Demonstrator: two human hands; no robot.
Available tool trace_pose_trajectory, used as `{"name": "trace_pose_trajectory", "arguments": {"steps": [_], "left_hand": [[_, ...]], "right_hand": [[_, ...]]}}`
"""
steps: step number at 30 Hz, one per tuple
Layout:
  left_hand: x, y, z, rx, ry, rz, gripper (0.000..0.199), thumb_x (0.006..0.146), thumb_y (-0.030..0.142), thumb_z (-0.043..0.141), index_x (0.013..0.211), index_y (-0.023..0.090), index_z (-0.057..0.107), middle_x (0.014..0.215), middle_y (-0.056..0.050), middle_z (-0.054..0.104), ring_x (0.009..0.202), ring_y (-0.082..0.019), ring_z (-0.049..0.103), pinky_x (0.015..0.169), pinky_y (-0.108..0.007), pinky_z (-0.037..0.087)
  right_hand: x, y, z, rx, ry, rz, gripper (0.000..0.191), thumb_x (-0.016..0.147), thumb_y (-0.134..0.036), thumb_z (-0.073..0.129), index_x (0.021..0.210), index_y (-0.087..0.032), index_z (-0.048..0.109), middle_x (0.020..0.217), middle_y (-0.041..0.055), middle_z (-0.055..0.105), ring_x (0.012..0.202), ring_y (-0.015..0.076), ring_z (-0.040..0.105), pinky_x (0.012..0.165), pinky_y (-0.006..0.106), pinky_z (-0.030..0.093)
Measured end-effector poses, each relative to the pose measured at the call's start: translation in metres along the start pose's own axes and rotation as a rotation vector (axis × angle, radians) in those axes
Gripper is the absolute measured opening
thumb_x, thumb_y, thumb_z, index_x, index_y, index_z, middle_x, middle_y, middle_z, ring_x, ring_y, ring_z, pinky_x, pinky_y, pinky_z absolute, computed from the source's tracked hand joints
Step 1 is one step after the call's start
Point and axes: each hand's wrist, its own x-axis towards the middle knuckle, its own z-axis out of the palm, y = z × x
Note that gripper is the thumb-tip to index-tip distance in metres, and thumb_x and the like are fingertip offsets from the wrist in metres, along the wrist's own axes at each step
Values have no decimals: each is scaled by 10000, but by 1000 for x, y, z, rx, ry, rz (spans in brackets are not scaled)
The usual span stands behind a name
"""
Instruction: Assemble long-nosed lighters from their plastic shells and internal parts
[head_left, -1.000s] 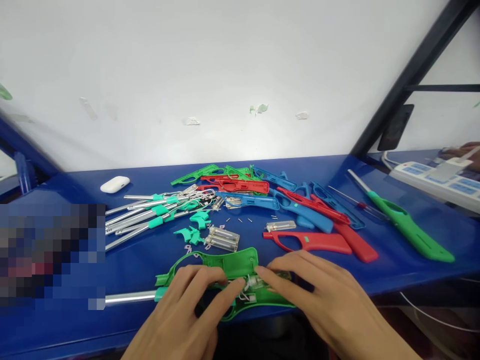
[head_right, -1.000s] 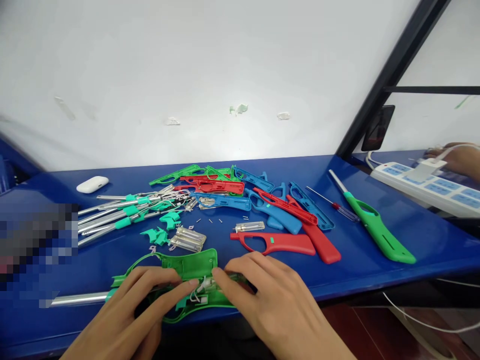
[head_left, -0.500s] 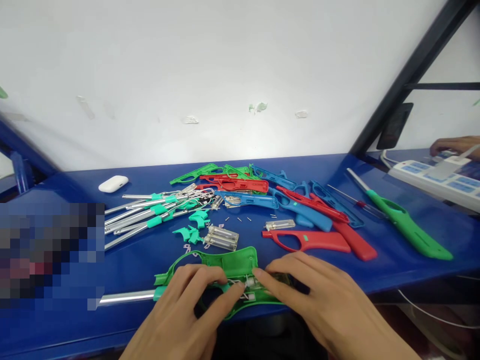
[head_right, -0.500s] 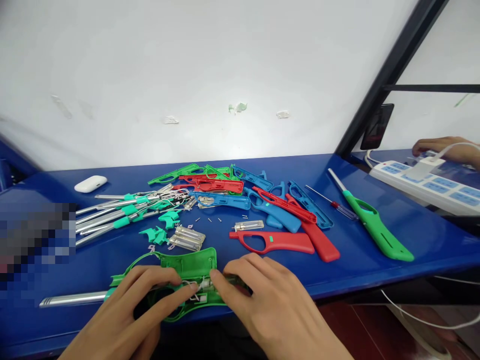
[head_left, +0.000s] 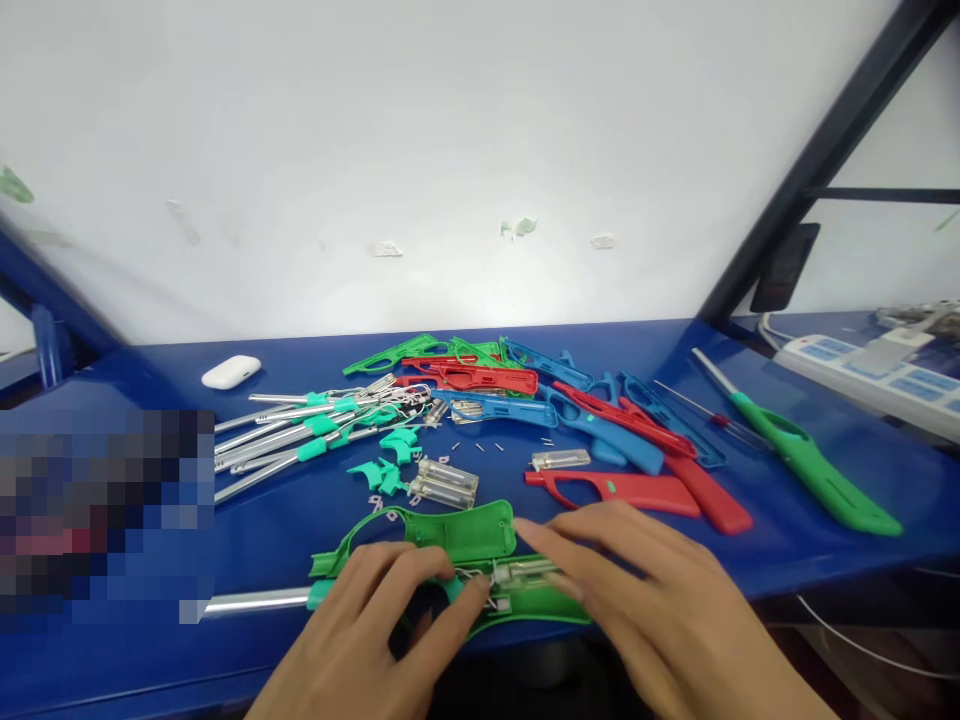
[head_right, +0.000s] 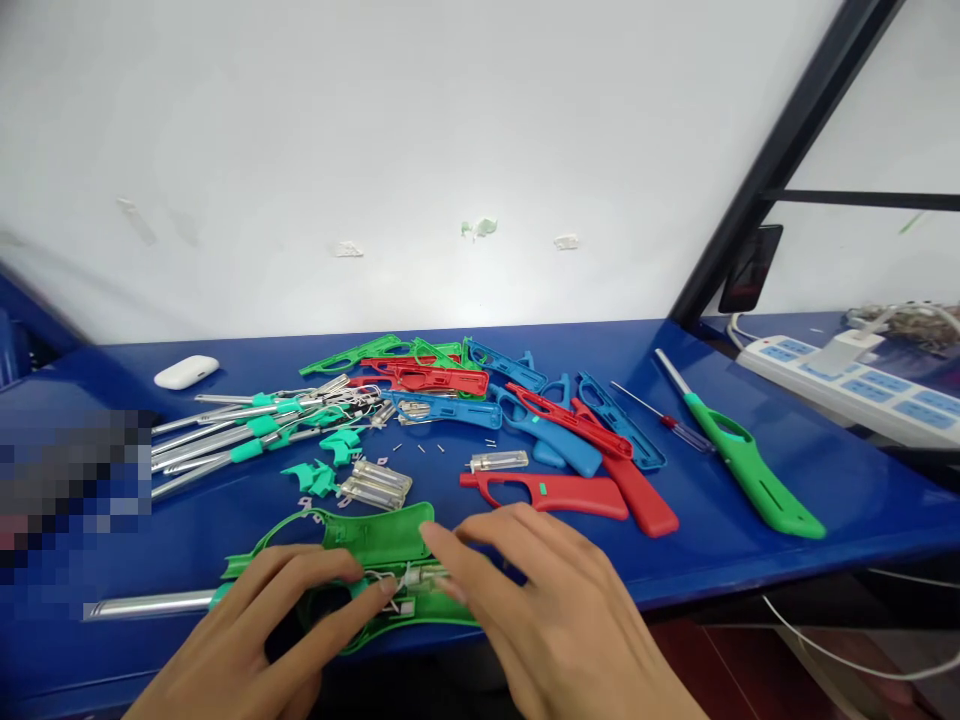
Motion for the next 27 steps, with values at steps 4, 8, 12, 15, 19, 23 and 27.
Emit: {"name": "trace_pose_trajectory", "arguments": {"steps": [4,8,12,15,19,23,27], "left_hand": [[-6,-3,5,29,-3,23,638,906,-34,411,1412,282,636,1221,-66,650,1064,-215,583,924,-348,543],[-10,-1,11,104,17,31,668,878,-62,422,1406,281,645,1227,-69,646,1055,-233,571,942,-411,532],[-11,4,12,143,78,16,590,919,-43,436,1348,280,680,1178,-58,670,1050,-239,583,940,-431,525],[-11,5,8,106,96,-2,576,921,-41,428,1322,278,691,1153,-38,703,1012,-211,622,908,-380,547],[-9,4,2,46,98,-47,579,919,-23,433,1334,294,682,1156,-6,743,1035,-176,666,968,-329,558],[-5,5,2,17,200,-60,497,936,-5,440,1234,271,726,1067,31,790,987,-151,688,965,-267,551],[-3,6,4,-15,253,-85,455,959,-4,449,1181,258,748,1083,70,805,1007,-135,681,1003,-232,527]], "right_hand": [[27,-5,5,13,93,76,317,1089,-349,522,1384,-329,635,1221,39,736,1103,229,722,916,383,628],[51,-7,25,134,19,96,170,1032,-262,623,1152,-281,743,1082,39,753,973,236,730,871,391,617],[57,-1,29,197,57,120,119,1021,-188,623,1002,-263,713,1003,-6,750,851,157,746,798,268,608],[51,5,18,200,108,149,135,1051,-212,575,995,-257,690,971,-11,768,852,150,762,766,235,601],[42,10,10,153,93,149,140,1064,-322,578,1079,-280,711,1084,8,782,980,180,774,833,265,616],[42,10,14,73,-7,144,257,960,-377,738,1207,-305,735,1192,44,765,1051,243,771,837,334,635],[51,7,15,108,-15,145,85,904,-237,802,954,-290,758,994,-23,760,872,165,770,744,251,604]]}}
